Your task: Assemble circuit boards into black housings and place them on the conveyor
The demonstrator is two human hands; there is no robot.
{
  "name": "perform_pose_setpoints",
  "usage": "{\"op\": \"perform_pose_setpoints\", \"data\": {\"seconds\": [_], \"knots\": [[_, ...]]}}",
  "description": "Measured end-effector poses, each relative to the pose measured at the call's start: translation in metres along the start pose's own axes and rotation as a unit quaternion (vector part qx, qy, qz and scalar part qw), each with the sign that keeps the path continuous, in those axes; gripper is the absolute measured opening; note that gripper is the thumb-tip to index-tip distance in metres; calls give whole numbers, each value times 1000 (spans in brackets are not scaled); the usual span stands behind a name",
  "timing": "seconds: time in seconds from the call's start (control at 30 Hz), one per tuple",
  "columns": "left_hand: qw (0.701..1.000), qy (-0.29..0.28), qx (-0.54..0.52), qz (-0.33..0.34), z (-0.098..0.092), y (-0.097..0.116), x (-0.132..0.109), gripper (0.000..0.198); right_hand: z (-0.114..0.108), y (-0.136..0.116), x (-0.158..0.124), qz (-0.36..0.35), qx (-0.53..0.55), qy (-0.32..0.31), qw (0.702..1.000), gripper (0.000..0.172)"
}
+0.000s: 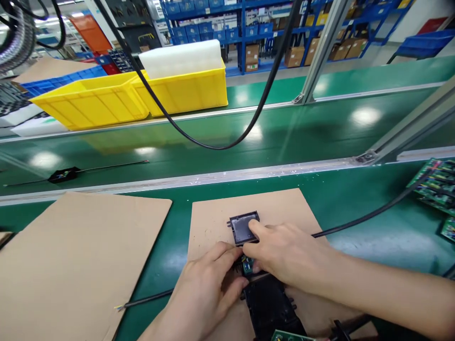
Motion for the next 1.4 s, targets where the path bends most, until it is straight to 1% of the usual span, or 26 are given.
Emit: {"op": "perform_pose_setpoints", "data": {"seconds": [0.13, 0.23, 0.3, 0.33, 0.4, 0.43, 0.47, 0.53, 0.6, 0.67, 0.73, 0.8, 0.83, 0.9, 1.03, 1.17, 1.27, 1.33, 1.4], "knots": [[1000, 4, 1, 6, -1, 1, -1, 37, 5, -1, 1, 14, 2, 6, 1000, 9], [1000, 2, -9, 7, -3, 1, -3, 35, 7, 0, 1, 16, 27, -1, 1000, 12], [999, -7, -31, 8, -6, 0, -3, 38, 8, 2, 0, 12, 52, -4, 999, 11], [999, -8, -47, 1, -8, -2, -4, 40, 8, 2, 0, 10, 63, -6, 998, 10], [997, -6, -74, -36, -14, -8, -3, 42, 8, 4, 0, 11, 79, -10, 997, 7], [995, -9, -81, -60, -16, -11, -2, 39, 8, 4, 0, 13, 82, -11, 996, 8], [993, -19, -78, -82, -18, -13, -1, 31, 8, 5, -1, 15, 84, -8, 996, 10], [991, -55, -57, -111, -19, -12, 1, 14, 8, 4, -1, 13, 89, -3, 996, 14], [990, -74, -32, -112, -19, -5, 3, 16, 9, 2, -2, 10, 90, -2, 996, 16], [996, -44, -6, -81, -19, 5, 3, 15, 11, 0, -3, 5, 86, -1, 996, 17], [999, 24, 30, -19, -17, 16, 1, 15, 10, -1, -4, 0, 84, 8, 996, 18], [991, 96, 79, 43, -13, 23, -5, 18, 10, -3, -5, -4, 82, 15, 996, 17], [985, 122, 105, 65, -10, 24, -9, 20, 9, -3, -5, -4, 79, 16, 997, 17], [971, 150, 164, 92, -4, 24, -14, 22, 9, -3, -4, -6, 73, 16, 997, 17], [938, 145, 286, 135, 8, 26, -18, 26, 8, -1, -3, -3, 76, 14, 997, 18], [918, 116, 348, 150, 17, 31, -19, 27, 9, -2, -3, 12, 66, 15, 998, 17], [918, 117, 356, 133, 18, 29, -21, 28, 8, -4, -5, 25, 33, 22, 999, 20], [923, 134, 343, 115, 16, 26, -23, 29, 3, -5, -2, 39, 12, 36, 999, 27], [932, 143, 318, 100, 15, 22, -23, 29, 0, -4, 4, 60, 14, 18, 998, 37]]}}
Point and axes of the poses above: each hand's wrist, its own x-axis towards the middle knuckle, its own z-axis out of the palm, y = z × x, the point moved 6 cm from there along x, towards the middle knuckle
